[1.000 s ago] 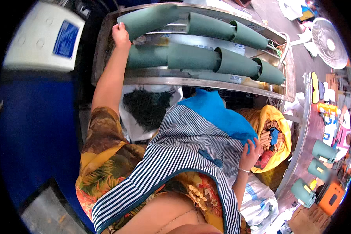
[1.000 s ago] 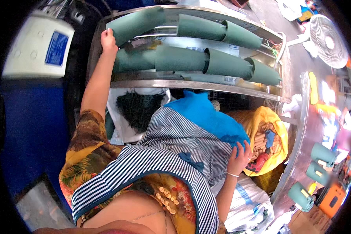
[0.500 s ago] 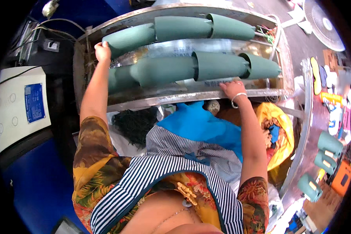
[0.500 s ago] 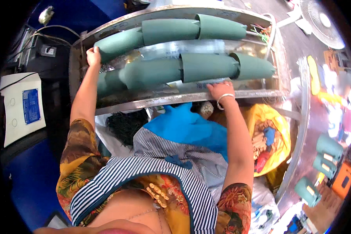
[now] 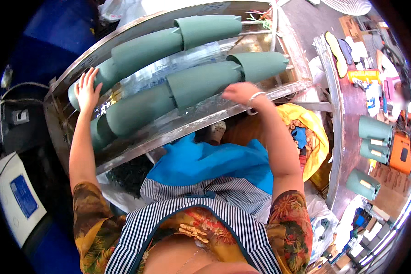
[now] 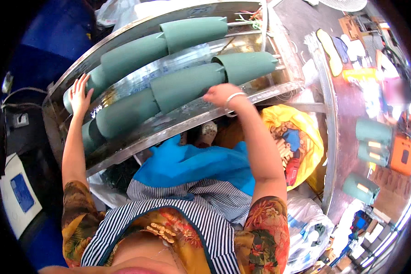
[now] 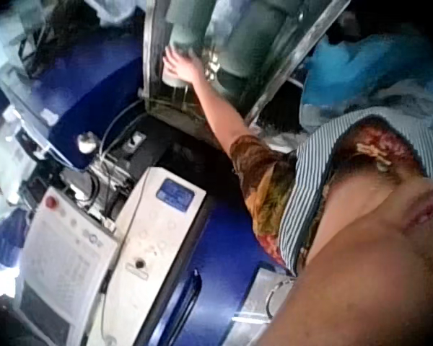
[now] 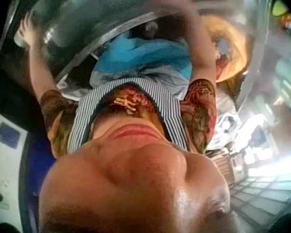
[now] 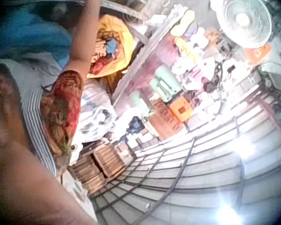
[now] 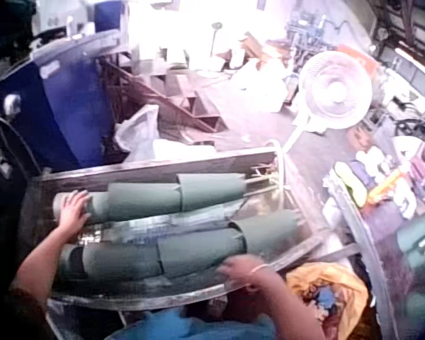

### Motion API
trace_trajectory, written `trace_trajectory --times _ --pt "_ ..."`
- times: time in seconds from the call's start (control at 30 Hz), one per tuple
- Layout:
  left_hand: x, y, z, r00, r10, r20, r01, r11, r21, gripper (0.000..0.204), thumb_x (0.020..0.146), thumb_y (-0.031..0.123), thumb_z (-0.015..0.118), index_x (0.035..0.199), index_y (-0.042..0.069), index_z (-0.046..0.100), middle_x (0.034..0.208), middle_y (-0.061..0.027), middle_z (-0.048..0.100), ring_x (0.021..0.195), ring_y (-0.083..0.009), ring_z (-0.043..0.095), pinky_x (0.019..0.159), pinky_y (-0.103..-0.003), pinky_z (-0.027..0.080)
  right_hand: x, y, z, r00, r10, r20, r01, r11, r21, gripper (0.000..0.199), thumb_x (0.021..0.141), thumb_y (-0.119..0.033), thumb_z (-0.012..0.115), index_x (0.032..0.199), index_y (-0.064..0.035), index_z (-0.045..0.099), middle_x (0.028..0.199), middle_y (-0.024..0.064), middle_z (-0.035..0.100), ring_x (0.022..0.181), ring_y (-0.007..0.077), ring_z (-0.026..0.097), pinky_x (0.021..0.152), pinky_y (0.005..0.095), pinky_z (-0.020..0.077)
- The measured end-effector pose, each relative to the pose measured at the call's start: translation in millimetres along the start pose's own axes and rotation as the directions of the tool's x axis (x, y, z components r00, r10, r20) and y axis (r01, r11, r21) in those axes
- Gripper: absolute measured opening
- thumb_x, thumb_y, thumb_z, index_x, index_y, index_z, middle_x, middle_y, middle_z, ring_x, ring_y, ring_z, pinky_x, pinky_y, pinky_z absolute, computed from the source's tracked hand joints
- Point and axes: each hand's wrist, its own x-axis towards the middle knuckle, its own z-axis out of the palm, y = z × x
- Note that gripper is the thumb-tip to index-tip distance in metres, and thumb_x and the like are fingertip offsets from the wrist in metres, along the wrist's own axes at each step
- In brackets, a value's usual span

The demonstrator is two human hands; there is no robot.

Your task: The person uses a red power drill to create holes in green plastic containers, attaches orange handles to them by hand, and wipes the containers with a blue cloth before placing them on a metal rack.

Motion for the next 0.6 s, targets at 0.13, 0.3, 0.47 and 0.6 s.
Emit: trace_trajectory --times 0.13,0.3,0.47,0.6 --pt "-1.5 -6.2 -0.3 1.0 0.024 0.003 -0.024 0.999 -0.035 0.061 0.089 0.03 0.064 0.145 0.03 0.042 0.151 0.0058 0.04 0.143 -0.0226 0.031 0.117 -0.049 0.018 -4.4 103.0 -52.7 0.544 0.468 -0.696 -0.416 0.871 0.26 0.035 0.08 -0.043 0.065 0.083 -0.0101 0.074 0.092 0.0169 0.071 0.09 0.0351 0.068 0.084 0.0442 0.0524" --pt "23.4 -0.3 4.8 0.993 0.119 0.014 -0.118 0.992 -0.053 0.061 0.089 0.03 0.063 0.146 0.027 0.041 0.152 0.0034 0.039 0.143 -0.0241 0.03 0.118 -0.048 0.017 34.5 264.9 -24.3 0.446 0.764 -0.466 0.236 0.402 0.885 0.039 0.079 -0.031 0.079 0.106 -0.0052 0.069 0.102 0.01 0.069 0.099 0.0227 0.062 0.088 0.0351 0.0457" --pt "-4.1 0.9 -9.4 0.998 0.045 -0.04 -0.044 0.999 0.022 0.061 0.09 0.027 0.063 0.147 0.023 0.04 0.155 0.0014 0.034 0.144 -0.029 0.027 0.117 -0.047 0.021 15.2 220.7 -52.5 0.406 0.656 -0.637 0.363 0.524 0.771 0.023 0.082 -0.022 0.078 0.097 -0.0073 0.067 0.087 0.0016 0.063 0.082 0.0154 0.055 0.078 0.0322 0.0439" --pt "0.1 46.1 -30.6 0.954 -0.075 -0.29 0.044 0.992 -0.115 0.062 0.091 0.023 0.062 0.147 0.017 0.038 0.153 -0.0061 0.035 0.142 -0.0331 0.028 0.116 -0.046 0.024 -90.9 180.7 -118.2 0.195 0.366 -0.91 0.066 0.921 0.384 0.029 0.081 -0.023 0.078 0.095 -0.0017 0.064 0.086 0.0081 0.065 0.081 0.0182 0.059 0.077 0.0333 0.0475"
